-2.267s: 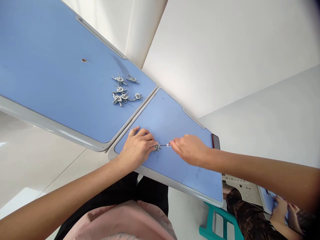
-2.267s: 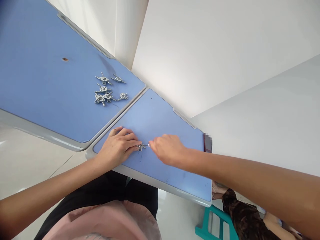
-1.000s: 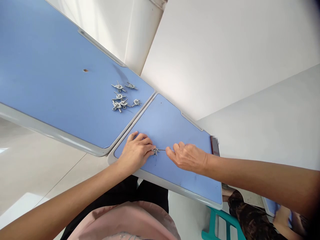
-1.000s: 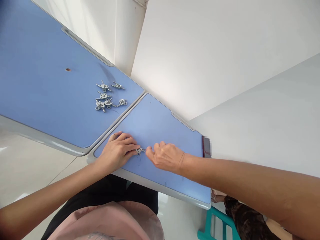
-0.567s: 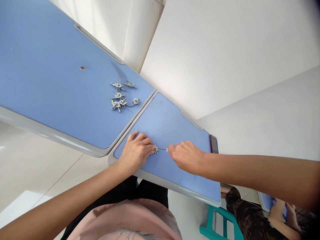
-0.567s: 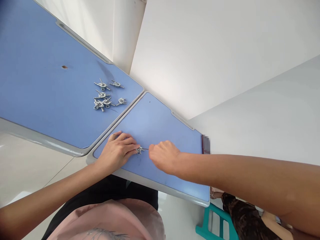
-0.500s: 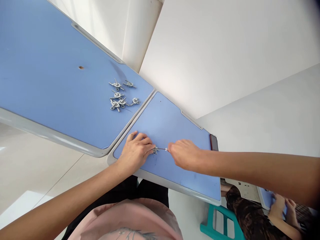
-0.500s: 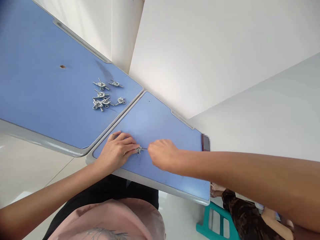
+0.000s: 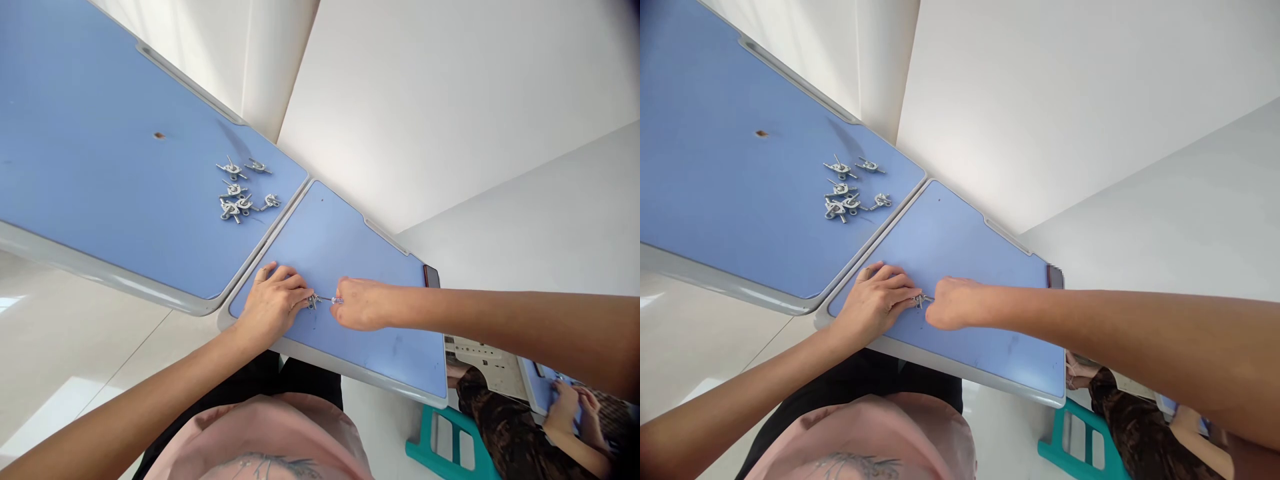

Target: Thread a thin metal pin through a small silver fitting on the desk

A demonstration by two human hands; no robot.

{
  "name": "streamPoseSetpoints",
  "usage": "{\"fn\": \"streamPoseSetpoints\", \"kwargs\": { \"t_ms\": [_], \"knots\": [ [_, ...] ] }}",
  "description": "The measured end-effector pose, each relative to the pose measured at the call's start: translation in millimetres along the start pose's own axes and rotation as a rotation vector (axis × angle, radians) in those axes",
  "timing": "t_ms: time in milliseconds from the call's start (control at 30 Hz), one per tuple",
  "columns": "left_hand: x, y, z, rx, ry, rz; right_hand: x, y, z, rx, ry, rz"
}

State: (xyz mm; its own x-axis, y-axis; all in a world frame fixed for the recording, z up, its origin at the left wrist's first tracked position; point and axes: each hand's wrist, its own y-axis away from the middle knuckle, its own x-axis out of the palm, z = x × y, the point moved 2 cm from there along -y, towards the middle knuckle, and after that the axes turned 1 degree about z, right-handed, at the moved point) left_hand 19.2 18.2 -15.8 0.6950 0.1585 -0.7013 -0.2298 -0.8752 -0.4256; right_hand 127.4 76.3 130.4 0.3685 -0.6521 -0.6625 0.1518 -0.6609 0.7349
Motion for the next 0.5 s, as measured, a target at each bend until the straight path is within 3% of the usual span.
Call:
{"fn": "streamPoseSetpoints", "kwargs": {
  "t_ms": [100,267,333,500],
  "knots": [
    [-0.2,-0.3,-0.7,0.0,-0.01,0.008,4.7,4.0,-0.9,-0.049,0.228,0.058],
    [-1.7,-0.7,-2.5,0.005,-0.019,0.015,8.3,-0.4,5.1,-0.319,0.544,-0.091],
    [-1.6,-0.5,-2.8,0.006,-0.017,0.016,11.4,-3.0,3.6,-0.307,0.545,-0.144],
    [0.2,0.3,-2.2,-0.007,-0.018,0.016,20.8,-4.2,-14.1,-0.086,0.316,-0.216]
  ]
}}
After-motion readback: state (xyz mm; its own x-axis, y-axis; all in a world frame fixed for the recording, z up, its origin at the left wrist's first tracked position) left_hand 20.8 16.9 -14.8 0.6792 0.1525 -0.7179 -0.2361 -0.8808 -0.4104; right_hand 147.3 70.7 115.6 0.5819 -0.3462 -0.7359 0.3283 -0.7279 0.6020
